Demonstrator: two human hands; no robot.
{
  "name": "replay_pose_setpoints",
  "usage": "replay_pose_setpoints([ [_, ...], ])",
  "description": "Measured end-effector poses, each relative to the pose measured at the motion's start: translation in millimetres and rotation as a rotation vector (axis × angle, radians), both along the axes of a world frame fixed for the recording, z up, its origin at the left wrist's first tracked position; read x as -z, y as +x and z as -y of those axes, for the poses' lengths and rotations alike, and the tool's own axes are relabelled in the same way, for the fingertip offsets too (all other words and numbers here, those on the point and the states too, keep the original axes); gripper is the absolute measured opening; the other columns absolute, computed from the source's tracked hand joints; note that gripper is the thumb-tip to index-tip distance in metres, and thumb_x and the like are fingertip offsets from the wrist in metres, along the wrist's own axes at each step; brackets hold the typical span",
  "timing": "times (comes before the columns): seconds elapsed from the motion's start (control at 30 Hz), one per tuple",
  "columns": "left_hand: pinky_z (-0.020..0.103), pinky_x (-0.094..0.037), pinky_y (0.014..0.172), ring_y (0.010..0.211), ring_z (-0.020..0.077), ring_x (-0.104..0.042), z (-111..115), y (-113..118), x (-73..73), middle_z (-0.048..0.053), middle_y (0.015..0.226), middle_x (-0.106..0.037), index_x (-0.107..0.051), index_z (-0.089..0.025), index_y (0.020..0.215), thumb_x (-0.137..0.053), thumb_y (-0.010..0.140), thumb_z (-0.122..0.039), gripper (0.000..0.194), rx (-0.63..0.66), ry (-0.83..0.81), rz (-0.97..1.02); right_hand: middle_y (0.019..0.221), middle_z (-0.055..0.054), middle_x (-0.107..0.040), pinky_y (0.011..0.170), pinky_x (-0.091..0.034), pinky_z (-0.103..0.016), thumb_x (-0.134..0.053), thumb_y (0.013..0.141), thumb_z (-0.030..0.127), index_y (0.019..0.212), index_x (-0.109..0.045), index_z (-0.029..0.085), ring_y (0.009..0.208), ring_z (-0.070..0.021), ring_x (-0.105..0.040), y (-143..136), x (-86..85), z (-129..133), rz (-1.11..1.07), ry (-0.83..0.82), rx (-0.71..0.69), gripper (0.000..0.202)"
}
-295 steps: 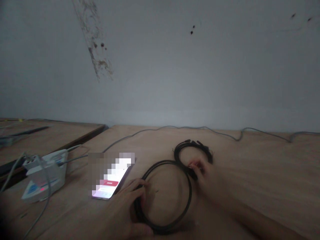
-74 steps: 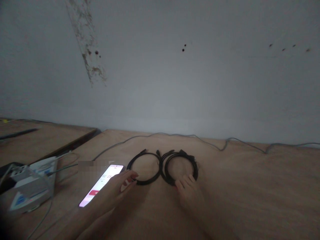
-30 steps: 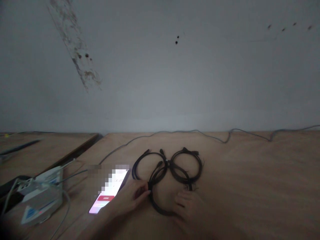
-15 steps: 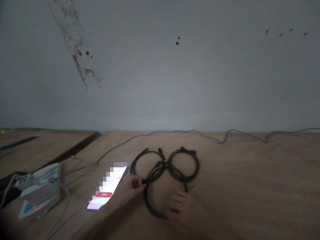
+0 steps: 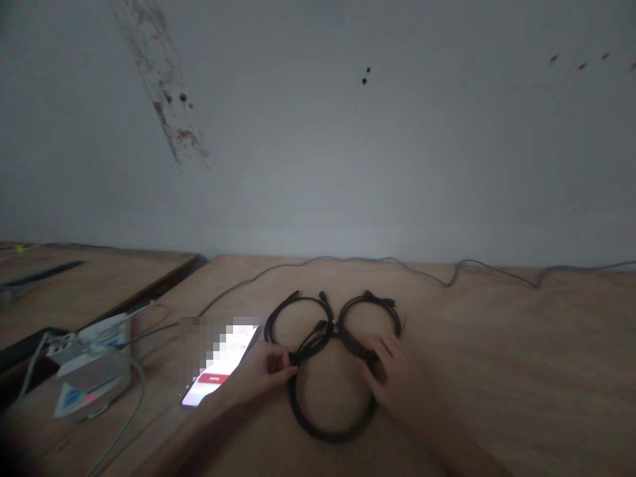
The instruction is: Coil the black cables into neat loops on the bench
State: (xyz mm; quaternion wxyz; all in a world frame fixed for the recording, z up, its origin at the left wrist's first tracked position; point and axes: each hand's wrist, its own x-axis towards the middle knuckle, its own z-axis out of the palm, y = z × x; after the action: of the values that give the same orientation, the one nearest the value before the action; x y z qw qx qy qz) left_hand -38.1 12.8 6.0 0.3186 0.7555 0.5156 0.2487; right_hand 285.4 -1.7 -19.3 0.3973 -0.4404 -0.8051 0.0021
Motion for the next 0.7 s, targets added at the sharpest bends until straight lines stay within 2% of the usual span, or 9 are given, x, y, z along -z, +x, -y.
replay_pose_setpoints([
  [0.1,0.022,-0.026,0.048,0.05,0.0093,-0.041,2.9,1.1,-6.4,-0.004,0.053,-0.05,-0.061,-0.017,0.064,-0.067,0.084,-0.047,0.037,0.001,-0.023,0.006,0.116,-0.011,-0.068,0.091,-0.055,-0.049,-0.063,0.093,0.032,0.129,-0.059,0.022,0.107,-0.0305,-0.066,6.6,6.1,-11.1,0.013,-0.128,0.045,0.038],
  [0.2,0.023,-0.028,0.049,0.051,0.0102,-0.045,4.3,2.9,-7.7,-0.003,0.053,-0.053,-0.062,-0.017,0.062,-0.069,0.082,-0.044,0.034,-0.034,-0.036,0.035,0.117,-0.011,-0.069,0.09,-0.056,-0.048,-0.061,0.093,0.032,0.128,-0.061,0.022,0.105,-0.0301,-0.067,9.1,10.3,-16.4,0.01,-0.195,0.021,0.037],
  [0.47,0.023,-0.026,0.049,0.05,0.0101,-0.045,-1.6,4.1,7.0,-0.004,0.051,-0.05,-0.057,-0.017,0.057,-0.069,0.075,-0.032,0.026,-0.138,-0.052,0.053,0.107,-0.006,-0.071,0.085,-0.054,-0.042,-0.058,0.085,0.02,0.123,-0.065,0.024,0.096,-0.0253,-0.066,6.1,13.8,-20.8,0.002,-0.171,0.021,0.039],
  [0.57,0.022,-0.027,0.048,0.051,0.0109,-0.048,-0.8,3.4,8.6,-0.003,0.052,-0.053,-0.059,-0.016,0.059,-0.067,0.079,-0.039,0.031,-0.122,-0.08,0.062,0.102,-0.006,-0.069,0.078,-0.054,-0.038,-0.058,0.083,0.02,0.117,-0.065,0.022,0.088,-0.0231,-0.065,7.1,14.5,-17.7,-0.073,-0.165,0.034,0.035],
  [0.7,0.022,-0.03,0.048,0.052,0.0108,-0.049,4.5,4.8,1.1,-0.002,0.054,-0.055,-0.059,-0.017,0.06,-0.071,0.078,-0.045,0.036,-0.035,-0.109,0.075,0.091,-0.003,-0.064,0.072,-0.052,-0.033,-0.057,0.077,0.017,0.113,-0.062,0.022,0.08,-0.0203,-0.062,9.7,15.9,-7.7,-0.153,-0.175,-0.018,0.037],
])
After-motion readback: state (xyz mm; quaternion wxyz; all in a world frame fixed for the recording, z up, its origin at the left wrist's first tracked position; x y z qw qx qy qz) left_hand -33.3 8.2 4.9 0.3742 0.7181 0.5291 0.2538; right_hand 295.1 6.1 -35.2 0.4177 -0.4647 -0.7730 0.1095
